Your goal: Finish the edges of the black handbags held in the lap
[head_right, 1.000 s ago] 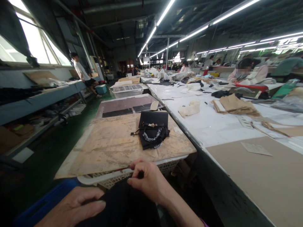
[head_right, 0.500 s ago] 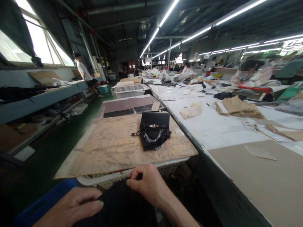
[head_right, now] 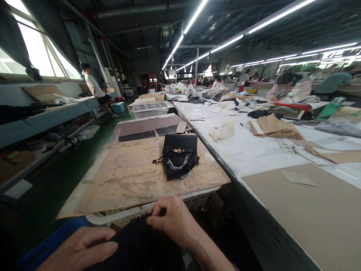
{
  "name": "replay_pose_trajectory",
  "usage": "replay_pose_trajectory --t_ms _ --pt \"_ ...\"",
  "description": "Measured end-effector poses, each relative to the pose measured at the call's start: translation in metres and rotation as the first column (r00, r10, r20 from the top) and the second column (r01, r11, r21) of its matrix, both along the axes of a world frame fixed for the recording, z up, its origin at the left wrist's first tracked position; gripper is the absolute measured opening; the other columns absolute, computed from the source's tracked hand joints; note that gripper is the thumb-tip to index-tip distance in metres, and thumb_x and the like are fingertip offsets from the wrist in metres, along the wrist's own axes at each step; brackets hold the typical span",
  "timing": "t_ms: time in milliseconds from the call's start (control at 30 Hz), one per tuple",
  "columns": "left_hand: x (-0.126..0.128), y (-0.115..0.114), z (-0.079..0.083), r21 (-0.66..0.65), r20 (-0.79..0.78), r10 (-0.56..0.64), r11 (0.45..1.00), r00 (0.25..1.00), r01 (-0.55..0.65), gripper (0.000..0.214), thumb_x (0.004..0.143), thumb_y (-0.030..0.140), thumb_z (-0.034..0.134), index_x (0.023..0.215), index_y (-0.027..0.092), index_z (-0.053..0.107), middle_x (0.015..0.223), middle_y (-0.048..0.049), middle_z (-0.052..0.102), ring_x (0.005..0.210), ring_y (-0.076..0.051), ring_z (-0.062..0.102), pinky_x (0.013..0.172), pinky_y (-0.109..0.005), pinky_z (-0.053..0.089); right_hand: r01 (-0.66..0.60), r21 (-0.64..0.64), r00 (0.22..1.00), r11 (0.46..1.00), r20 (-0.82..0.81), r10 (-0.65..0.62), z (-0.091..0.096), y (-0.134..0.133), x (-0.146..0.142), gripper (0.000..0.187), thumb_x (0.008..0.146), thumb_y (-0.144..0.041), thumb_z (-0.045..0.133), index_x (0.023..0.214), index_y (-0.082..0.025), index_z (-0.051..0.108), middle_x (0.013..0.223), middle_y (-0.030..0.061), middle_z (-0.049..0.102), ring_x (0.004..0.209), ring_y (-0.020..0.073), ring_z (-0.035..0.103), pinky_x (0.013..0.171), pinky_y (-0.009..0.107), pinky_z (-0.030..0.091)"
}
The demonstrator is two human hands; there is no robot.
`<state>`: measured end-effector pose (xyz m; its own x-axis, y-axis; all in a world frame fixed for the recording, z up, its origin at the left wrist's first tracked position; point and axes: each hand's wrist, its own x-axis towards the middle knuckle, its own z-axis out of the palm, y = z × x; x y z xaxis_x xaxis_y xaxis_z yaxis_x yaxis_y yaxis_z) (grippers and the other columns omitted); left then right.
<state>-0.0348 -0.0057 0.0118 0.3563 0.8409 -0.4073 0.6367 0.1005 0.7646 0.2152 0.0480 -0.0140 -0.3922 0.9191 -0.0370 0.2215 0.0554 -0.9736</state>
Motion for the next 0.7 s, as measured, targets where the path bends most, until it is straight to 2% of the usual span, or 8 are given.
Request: replay_pose_trajectory --t_ms 167,333,567,700 --pt "-0.002 -0.001 -0.003 -0.015 0.048 0.005 1.0 0.999 -0.004 0.041 0.091 0.054 0.051 0.084 0.019 0.072 0.08 0.0003 0.067 0.079 -0.018 0.06 0.069 -0.025 0.043 -0.01 0.016 1.0 1.0 -0.027 0.01 -0.002 -0.002 0.001 0.013 0.07 -0.014 0.078 0.062 -0.015 0.068 0.089 0.0046 0.075 0.088 0.0203 0.07 0.079 0.029 0.048" --pt "0.0 -0.001 -0.007 -0.022 0.053 0.005 1.0 0.999 -0.004 0.044 0.089 0.057 0.052 0.082 0.018 0.071 0.078 -0.0004 0.066 0.077 -0.019 0.059 0.066 -0.025 0.043 0.006 0.047 1.0 0.999 0.012 -0.007 -0.004 0.0 0.0 0.012 0.07 -0.014 0.076 0.062 -0.015 0.067 0.087 0.0032 0.075 0.083 0.019 0.069 0.076 0.028 0.048" --pt "0.006 -0.002 0.005 -0.019 0.05 0.063 0.998 0.997 -0.062 0.035 0.088 0.048 0.054 0.079 0.018 0.069 0.076 0.0009 0.064 0.076 -0.017 0.058 0.067 -0.024 0.041 -0.012 0.1 0.994 0.995 0.113 0.001 -0.003 -0.003 -0.002 0.016 0.076 -0.017 0.07 0.063 -0.016 0.06 0.083 0.0007 0.073 0.077 0.0163 0.066 0.069 0.026 0.046" --pt "0.006 0.001 0.008 0.046 -0.022 0.079 0.996 0.997 -0.078 0.032 0.089 0.043 0.054 0.078 0.016 0.067 0.074 0.0013 0.063 0.073 -0.016 0.057 0.063 -0.024 0.038 -0.007 0.115 0.995 0.993 0.103 -0.005 -0.005 0.002 -0.004 0.021 0.073 -0.016 0.071 0.075 -0.019 0.05 0.081 -0.0018 0.07 0.073 0.0158 0.062 0.064 0.026 0.043"
